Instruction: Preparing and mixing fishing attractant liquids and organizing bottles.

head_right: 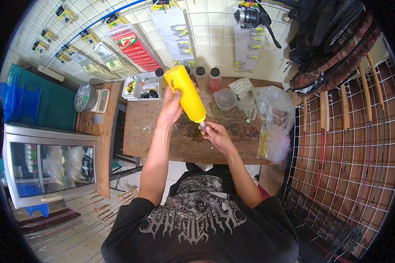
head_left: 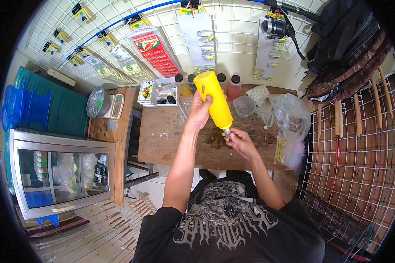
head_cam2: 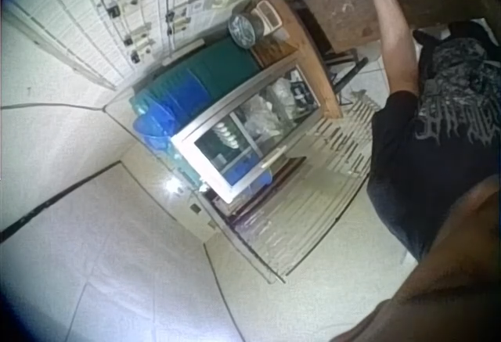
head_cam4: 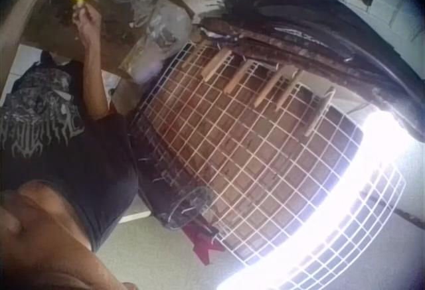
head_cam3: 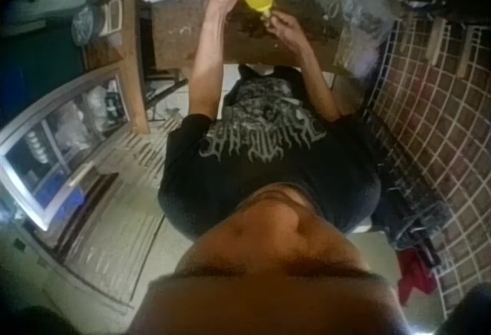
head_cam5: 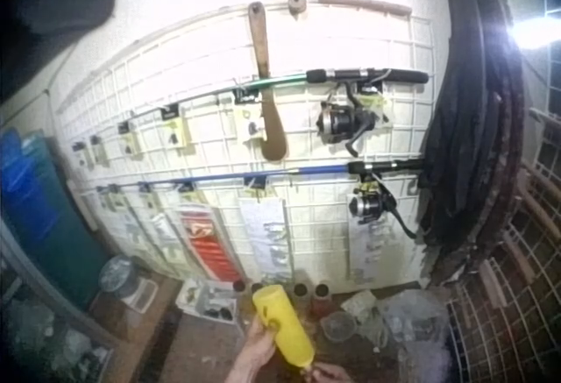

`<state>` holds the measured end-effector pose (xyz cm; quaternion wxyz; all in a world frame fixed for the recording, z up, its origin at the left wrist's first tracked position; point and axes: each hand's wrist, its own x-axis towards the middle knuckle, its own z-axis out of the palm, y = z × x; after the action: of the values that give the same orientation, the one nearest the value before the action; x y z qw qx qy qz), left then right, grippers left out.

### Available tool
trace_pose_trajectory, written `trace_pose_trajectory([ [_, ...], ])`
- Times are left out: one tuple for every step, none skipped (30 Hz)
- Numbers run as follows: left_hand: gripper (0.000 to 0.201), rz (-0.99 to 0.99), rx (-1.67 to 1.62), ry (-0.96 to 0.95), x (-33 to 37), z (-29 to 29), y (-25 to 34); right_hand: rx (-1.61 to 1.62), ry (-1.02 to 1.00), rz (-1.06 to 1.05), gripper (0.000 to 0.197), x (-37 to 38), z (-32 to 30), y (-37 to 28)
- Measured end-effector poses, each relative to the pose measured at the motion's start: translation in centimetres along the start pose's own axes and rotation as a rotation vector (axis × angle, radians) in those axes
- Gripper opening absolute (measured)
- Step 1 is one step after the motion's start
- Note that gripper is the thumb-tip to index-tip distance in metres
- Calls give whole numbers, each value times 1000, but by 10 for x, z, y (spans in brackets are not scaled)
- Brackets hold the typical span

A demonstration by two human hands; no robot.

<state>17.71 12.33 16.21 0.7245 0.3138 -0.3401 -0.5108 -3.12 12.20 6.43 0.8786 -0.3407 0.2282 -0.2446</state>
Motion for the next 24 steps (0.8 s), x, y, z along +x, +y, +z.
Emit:
trace_pose_trajectory([
  [62,0,0,0,0,-4,-1,7,-1,1,31,0,0,0],
  [61,-6,3,6,1,-9,-3,13,1,1,32,0,0,-1],
  [61,-13,7,13,2,-13,-5,14,3,0,32,-1,-1,-1],
  [61,-15,6,11,2,-17,-7,18,4,8,33,-1,-2,-1],
  [60,-10,-13,49,0,-20,-9,24,3,17,33,-1,-2,-1],
  [59,-6,-31,87,-2,-22,-10,26,4,17,33,-1,-3,-1],
  [53,-14,-64,131,-3,-25,-11,30,0,12,33,-1,-3,0],
  [53,-19,-65,128,-5,-27,-13,33,-2,6,34,-2,-4,-1],
  [51,-42,-104,178,-6,-28,-14,36,4,4,34,-2,-6,-1],
  [49,-65,-144,227,-6,-30,-17,44,11,6,33,-3,-7,-2],
  [46,-101,-172,251,-6,-33,-20,52,15,9,33,-3,-8,-4],
  [46,-104,-171,250,-7,-42,-28,54,17,8,33,-3,-8,-5],
  [46,-162,-205,330,-7,-51,-38,67,14,2,33,-3,-8,-6],
  [45,-224,-240,406,-5,-60,-50,80,16,-7,33,-4,-10,-8],
  [45,-230,-240,402,-4,-65,-57,83,21,-10,33,-3,-13,-8],
  [42,-284,-331,499,-2,-71,-65,84,22,-19,33,-3,-17,-8],
  [39,-343,-424,594,0,-76,-75,84,27,-29,33,-4,-22,-9],
  [39,-348,-424,589,1,-85,-85,84,32,-33,33,-5,-26,-11],
  [40,-404,-480,662,3,-94,-95,109,45,-47,32,-8,-29,-13],
  [42,-463,-535,731,5,-103,-107,133,59,-64,31,-10,-34,-16],
  [43,-501,-598,786,7,-112,-118,133,68,-73,31,-12,-39,-20],
  [43,-504,-597,781,5,-127,-127,175,32,-96,30,-13,-42,-23],
  [48,-561,-761,799,2,-148,-133,219,-5,-116,28,-13,-44,-24],
  [54,-640,-929,806,5,-151,-139,218,17,-130,28,-17,-50,-28],
])
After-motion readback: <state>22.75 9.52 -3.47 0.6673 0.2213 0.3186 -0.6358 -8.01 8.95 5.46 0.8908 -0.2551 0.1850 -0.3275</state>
